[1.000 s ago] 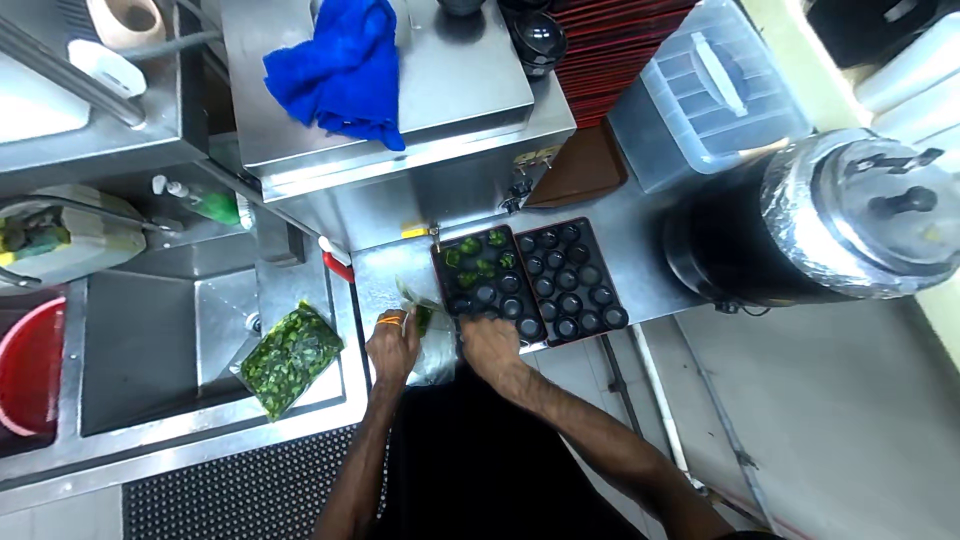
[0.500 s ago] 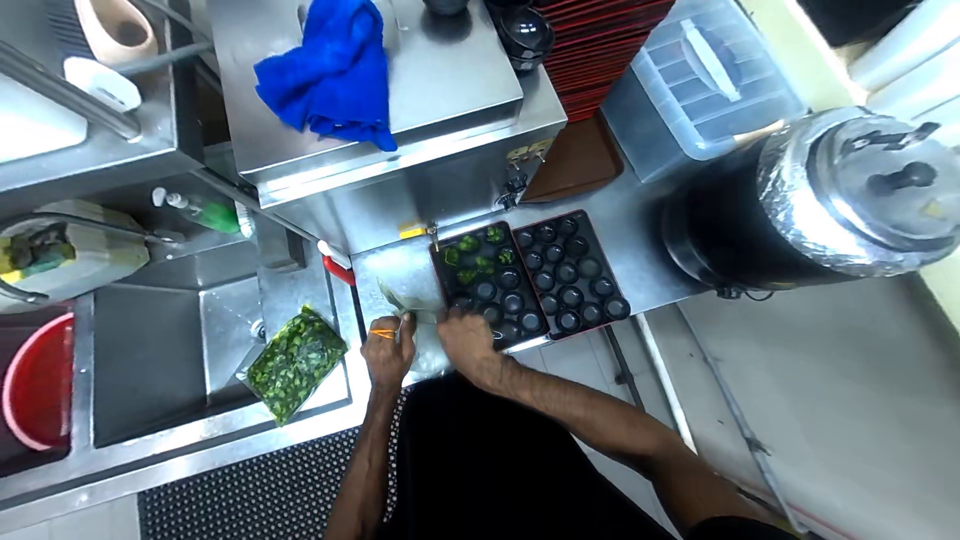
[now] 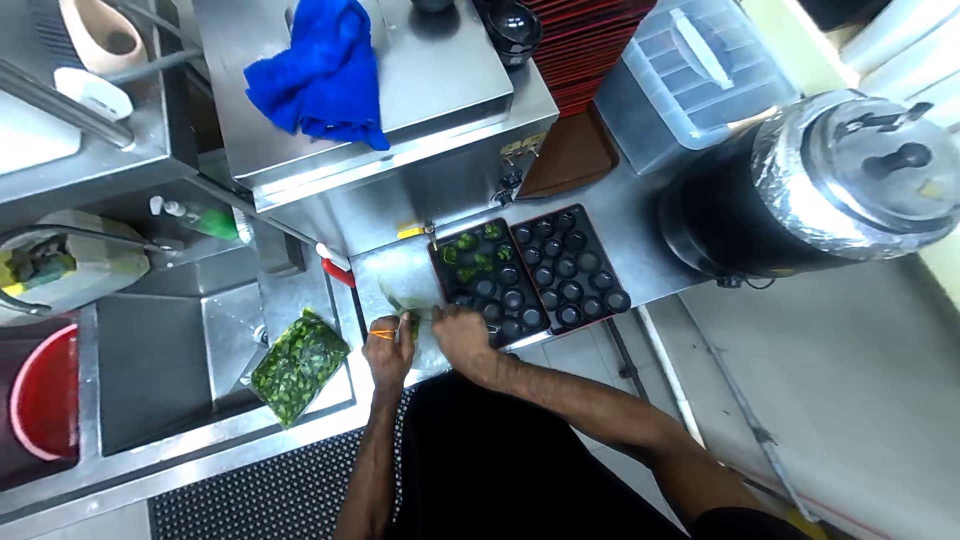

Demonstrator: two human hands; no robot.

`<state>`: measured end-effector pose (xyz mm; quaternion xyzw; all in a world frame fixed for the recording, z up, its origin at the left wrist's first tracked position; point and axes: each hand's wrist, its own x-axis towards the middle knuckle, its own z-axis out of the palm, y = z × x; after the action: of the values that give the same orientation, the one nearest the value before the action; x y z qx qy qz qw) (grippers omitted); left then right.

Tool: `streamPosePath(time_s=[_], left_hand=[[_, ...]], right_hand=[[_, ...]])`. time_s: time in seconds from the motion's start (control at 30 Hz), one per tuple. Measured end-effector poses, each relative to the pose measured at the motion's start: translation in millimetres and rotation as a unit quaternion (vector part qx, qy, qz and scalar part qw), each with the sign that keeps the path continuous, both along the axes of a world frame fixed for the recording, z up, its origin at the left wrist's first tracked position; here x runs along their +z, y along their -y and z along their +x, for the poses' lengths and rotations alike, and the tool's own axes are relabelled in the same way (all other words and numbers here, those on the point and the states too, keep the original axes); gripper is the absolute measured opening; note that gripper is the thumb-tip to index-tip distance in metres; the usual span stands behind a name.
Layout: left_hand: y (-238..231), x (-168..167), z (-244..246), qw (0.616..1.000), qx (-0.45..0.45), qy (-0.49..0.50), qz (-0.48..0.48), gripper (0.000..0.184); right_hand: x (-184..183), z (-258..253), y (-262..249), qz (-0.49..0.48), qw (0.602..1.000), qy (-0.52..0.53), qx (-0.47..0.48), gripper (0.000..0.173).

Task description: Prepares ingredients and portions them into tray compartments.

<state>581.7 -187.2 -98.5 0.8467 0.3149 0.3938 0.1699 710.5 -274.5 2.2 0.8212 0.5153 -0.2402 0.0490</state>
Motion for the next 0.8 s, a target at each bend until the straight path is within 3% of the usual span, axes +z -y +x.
streamPosePath(time_s=[0.33, 0.63, 0.8], left_hand=[[2.7, -12.4, -6.4, 0.999, 0.033, 0.011, 0.011, 0.022], [7.8, -10.1, -12.3, 0.998, 0.002, 0.052, 0.022, 0.021], [7.3, -9.5, -16.2, 0.999, 0.022, 0.032, 0.015, 0.020]], right_hand=[[44.8, -3.7, -1.4, -0.144, 0.987, -0.074, 0.013, 0.025], [9.8, -7.6, 1.9, -0.085, 0.996, -0.023, 0.021, 0.027], [13.0, 3.4, -1.3, -0.099, 0.993, -0.062, 0.030, 0.027]])
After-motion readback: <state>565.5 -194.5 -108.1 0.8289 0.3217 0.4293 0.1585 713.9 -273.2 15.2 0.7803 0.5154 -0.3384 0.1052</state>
